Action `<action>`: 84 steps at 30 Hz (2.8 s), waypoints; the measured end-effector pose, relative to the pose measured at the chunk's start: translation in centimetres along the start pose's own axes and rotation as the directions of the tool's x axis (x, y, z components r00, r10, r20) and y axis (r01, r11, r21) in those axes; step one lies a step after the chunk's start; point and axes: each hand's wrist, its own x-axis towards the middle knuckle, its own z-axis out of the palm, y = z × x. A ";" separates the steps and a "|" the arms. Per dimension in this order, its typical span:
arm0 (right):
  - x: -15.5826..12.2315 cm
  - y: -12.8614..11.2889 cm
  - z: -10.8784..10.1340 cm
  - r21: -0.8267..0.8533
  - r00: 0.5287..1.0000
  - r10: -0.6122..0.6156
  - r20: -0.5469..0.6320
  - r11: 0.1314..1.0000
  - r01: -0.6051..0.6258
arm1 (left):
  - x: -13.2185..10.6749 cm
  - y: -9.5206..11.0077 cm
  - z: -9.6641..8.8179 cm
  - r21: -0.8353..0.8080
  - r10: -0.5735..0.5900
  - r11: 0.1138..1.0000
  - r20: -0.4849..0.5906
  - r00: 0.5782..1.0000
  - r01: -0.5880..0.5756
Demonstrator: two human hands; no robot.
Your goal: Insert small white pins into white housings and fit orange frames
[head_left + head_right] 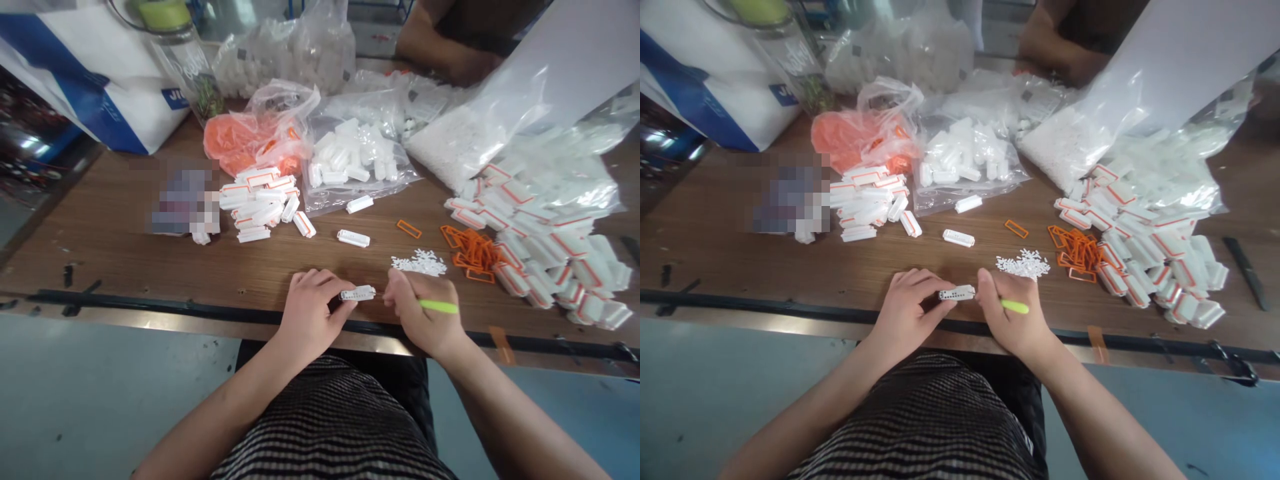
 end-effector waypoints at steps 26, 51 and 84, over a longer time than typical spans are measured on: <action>-1.2 1.2 0.8 0.371 0.951 0.296 -0.084 0.895 -0.246 | 0.0 0.0 0.0 0.015 -0.004 1.000 -0.007 1.000 0.005; -1.2 0.7 0.3 0.093 0.992 0.050 -0.115 0.995 -0.040 | 0.0 0.0 -0.1 0.006 -0.002 1.000 -0.007 1.000 0.002; -0.8 1.1 0.7 0.352 0.938 0.343 -0.054 0.886 -0.304 | 0.0 -0.1 0.1 0.014 0.008 1.000 -0.019 1.000 -0.008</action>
